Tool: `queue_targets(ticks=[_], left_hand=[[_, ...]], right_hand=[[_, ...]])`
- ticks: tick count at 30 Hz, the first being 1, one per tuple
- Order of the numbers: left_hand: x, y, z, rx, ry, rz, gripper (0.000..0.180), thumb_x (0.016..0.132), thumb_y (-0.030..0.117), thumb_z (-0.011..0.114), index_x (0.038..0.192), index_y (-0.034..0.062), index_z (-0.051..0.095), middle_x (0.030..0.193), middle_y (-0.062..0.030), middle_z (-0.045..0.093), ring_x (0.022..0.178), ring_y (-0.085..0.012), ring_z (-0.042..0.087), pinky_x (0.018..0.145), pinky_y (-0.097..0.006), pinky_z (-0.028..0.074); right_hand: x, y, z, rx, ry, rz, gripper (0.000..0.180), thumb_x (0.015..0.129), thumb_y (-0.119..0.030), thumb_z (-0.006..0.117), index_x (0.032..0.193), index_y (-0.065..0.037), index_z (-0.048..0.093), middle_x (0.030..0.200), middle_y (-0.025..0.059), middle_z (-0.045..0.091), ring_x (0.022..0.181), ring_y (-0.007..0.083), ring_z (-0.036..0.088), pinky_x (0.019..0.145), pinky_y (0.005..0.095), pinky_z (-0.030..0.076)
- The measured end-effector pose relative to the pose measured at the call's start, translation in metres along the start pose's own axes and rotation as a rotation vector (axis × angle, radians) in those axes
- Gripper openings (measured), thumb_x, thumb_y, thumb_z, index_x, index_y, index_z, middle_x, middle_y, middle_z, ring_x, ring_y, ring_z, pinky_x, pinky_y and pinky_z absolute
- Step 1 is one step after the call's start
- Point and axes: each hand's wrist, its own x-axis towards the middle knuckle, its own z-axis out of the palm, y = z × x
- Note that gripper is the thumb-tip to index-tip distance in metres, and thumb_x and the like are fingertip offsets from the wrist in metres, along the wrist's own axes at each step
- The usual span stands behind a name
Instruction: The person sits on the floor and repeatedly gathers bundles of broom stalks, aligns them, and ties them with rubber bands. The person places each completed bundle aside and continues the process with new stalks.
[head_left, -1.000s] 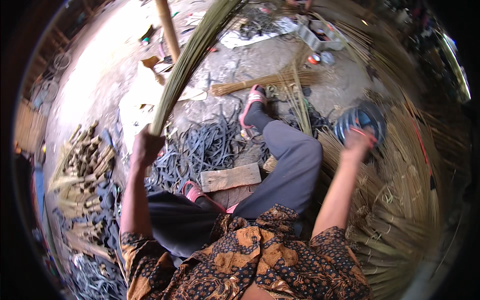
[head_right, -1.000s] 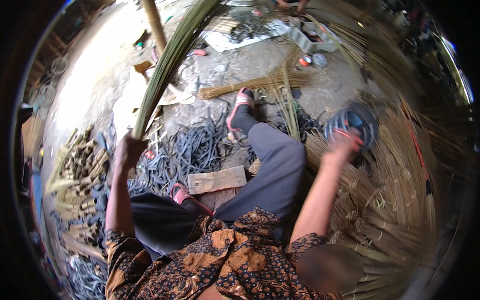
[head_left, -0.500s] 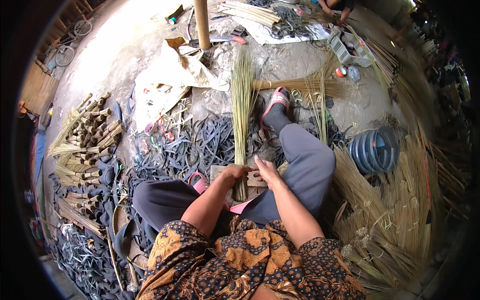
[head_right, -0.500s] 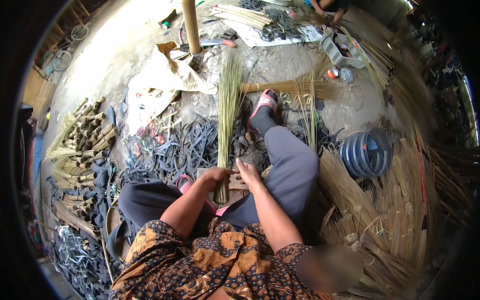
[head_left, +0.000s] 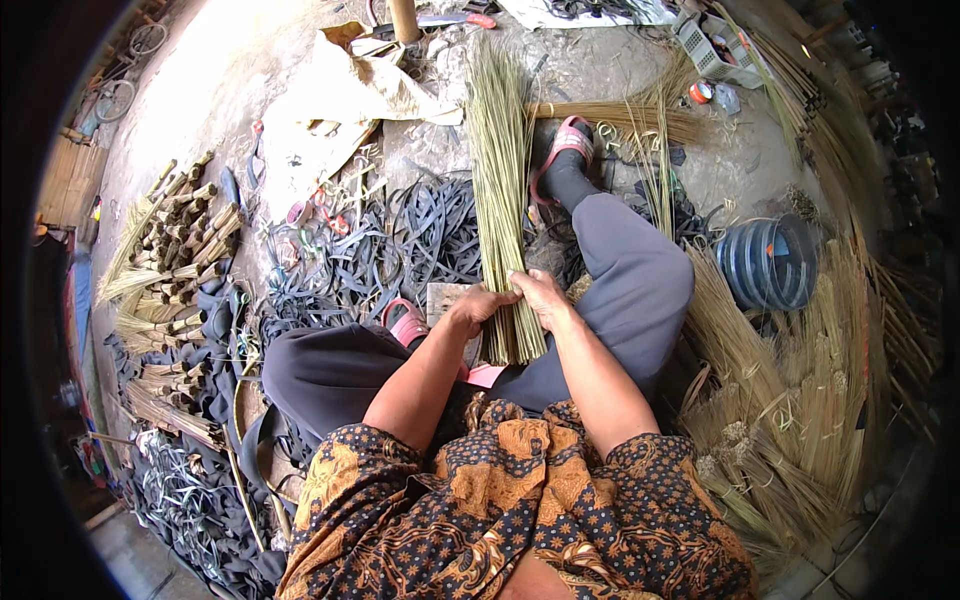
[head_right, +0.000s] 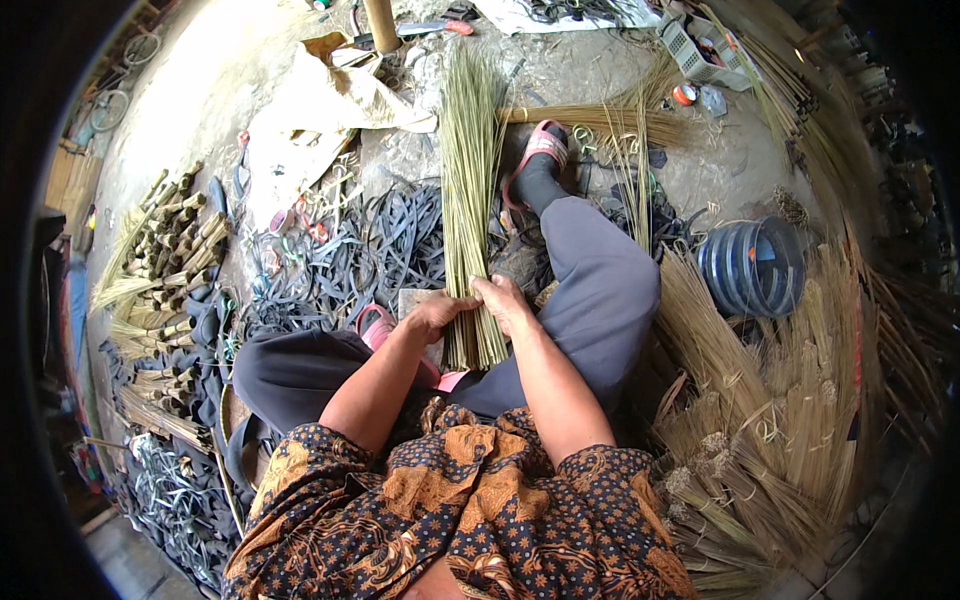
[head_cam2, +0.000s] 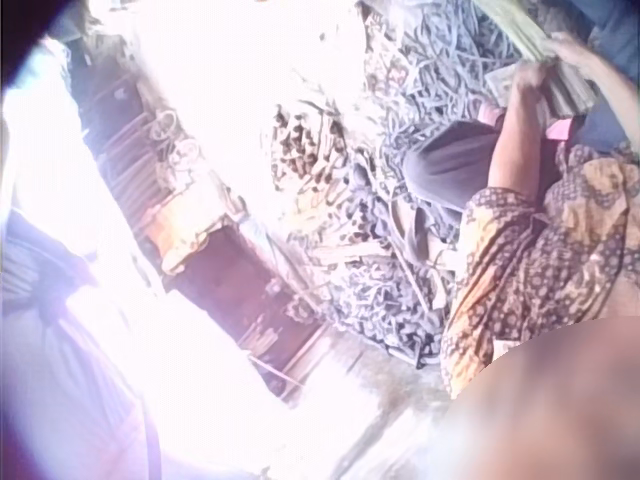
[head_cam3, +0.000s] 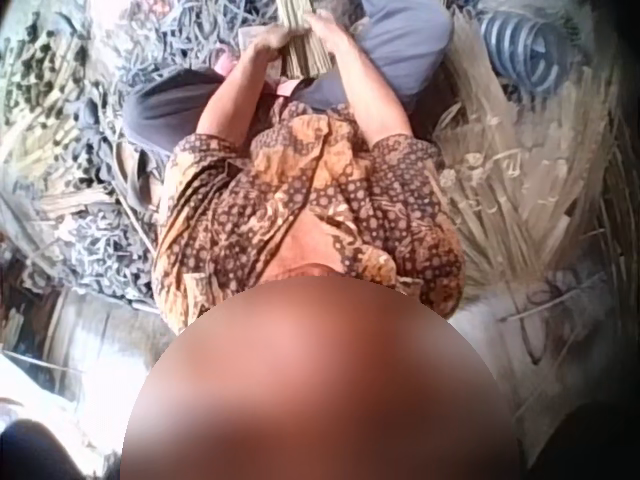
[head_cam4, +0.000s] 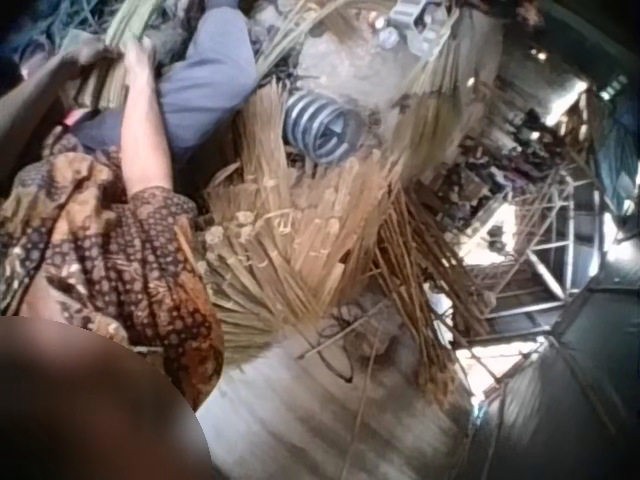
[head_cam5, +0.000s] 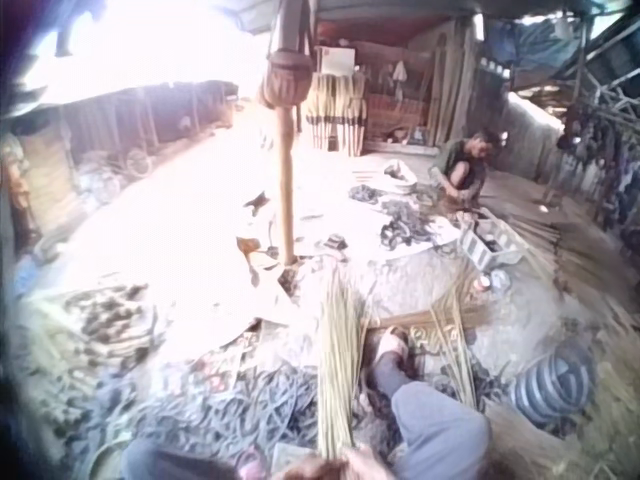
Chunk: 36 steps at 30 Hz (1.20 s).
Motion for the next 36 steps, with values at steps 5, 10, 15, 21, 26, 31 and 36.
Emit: queue_targets(ticks=[5, 10, 15, 21, 26, 31, 36], left_hand=[[-0.010, 0.012, 0.002, -0.026, -0.005, -0.035, 0.040, 0.095, 0.016, 0.076, 0.129, -0.0016, 0.064, 0.116, -0.0187, 0.074, 0.096, -0.0280, 0.076, 0.086, -0.045, 0.063], [-0.009, 0.012, -0.002, -0.084, -0.020, -0.023, 0.038, 0.096, 0.015, 0.072, 0.128, -0.0035, 0.063, 0.117, -0.0191, 0.073, 0.097, -0.0283, 0.075, 0.087, -0.045, 0.063], [-0.007, 0.010, -0.006, -0.110, 0.003, -0.048, 0.033, 0.097, 0.013, 0.068, 0.126, -0.0039, 0.064, 0.116, -0.0193, 0.074, 0.096, -0.0292, 0.075, 0.086, -0.045, 0.063], [-0.006, 0.010, -0.009, -0.085, -0.004, -0.048, 0.032, 0.096, 0.011, 0.068, 0.124, -0.0043, 0.064, 0.112, -0.0189, 0.074, 0.092, -0.0290, 0.076, 0.084, -0.045, 0.065], [-0.003, 0.006, -0.013, -0.082, -0.012, -0.051, 0.033, 0.097, 0.011, 0.068, 0.125, -0.0052, 0.064, 0.111, -0.0197, 0.074, 0.090, -0.0308, 0.076, 0.083, -0.047, 0.065], [-0.003, 0.006, -0.012, -0.083, -0.015, -0.058, 0.034, 0.097, 0.012, 0.068, 0.126, -0.0056, 0.063, 0.111, -0.0205, 0.074, 0.091, -0.0314, 0.076, 0.082, -0.047, 0.065], [-0.010, 0.012, -0.009, -0.103, 0.015, -0.061, 0.033, 0.097, 0.012, 0.067, 0.125, -0.0055, 0.063, 0.110, -0.0205, 0.074, 0.090, -0.0302, 0.076, 0.081, -0.046, 0.065]], right_hand=[[-0.003, -0.004, 0.002, 0.176, 0.057, 0.042, 0.029, 0.094, -0.025, 0.070, 0.109, 0.000, 0.068, 0.094, 0.0115, 0.071, 0.080, 0.0202, 0.068, 0.070, 0.0399, 0.058], [-0.010, -0.010, 0.006, 0.199, 0.017, 0.043, 0.027, 0.092, -0.017, 0.072, 0.112, 0.002, 0.069, 0.094, 0.0136, 0.072, 0.079, 0.0236, 0.071, 0.070, 0.0404, 0.061], [-0.017, -0.018, 0.007, 0.147, -0.017, 0.083, 0.032, 0.091, -0.017, 0.073, 0.116, 0.002, 0.066, 0.098, 0.0143, 0.071, 0.082, 0.0240, 0.072, 0.073, 0.0415, 0.063], [-0.018, -0.018, 0.008, 0.175, 0.056, 0.117, 0.033, 0.088, -0.018, 0.075, 0.110, 0.005, 0.067, 0.095, 0.0170, 0.072, 0.082, 0.0275, 0.072, 0.071, 0.0462, 0.062], [-0.005, -0.004, 0.002, 0.114, 0.028, 0.077, 0.030, 0.086, -0.017, 0.074, 0.108, 0.003, 0.068, 0.092, 0.0165, 0.071, 0.078, 0.0263, 0.072, 0.069, 0.0447, 0.062], [0.003, 0.000, -0.004, 0.108, 0.013, 0.106, 0.034, 0.084, -0.017, 0.078, 0.109, 0.003, 0.068, 0.094, 0.0179, 0.072, 0.080, 0.0268, 0.072, 0.068, 0.0443, 0.062], [-0.006, -0.006, 0.001, 0.197, 0.018, 0.111, 0.036, 0.082, -0.017, 0.076, 0.108, 0.006, 0.067, 0.096, 0.0189, 0.071, 0.083, 0.0276, 0.072, 0.068, 0.0429, 0.062]])
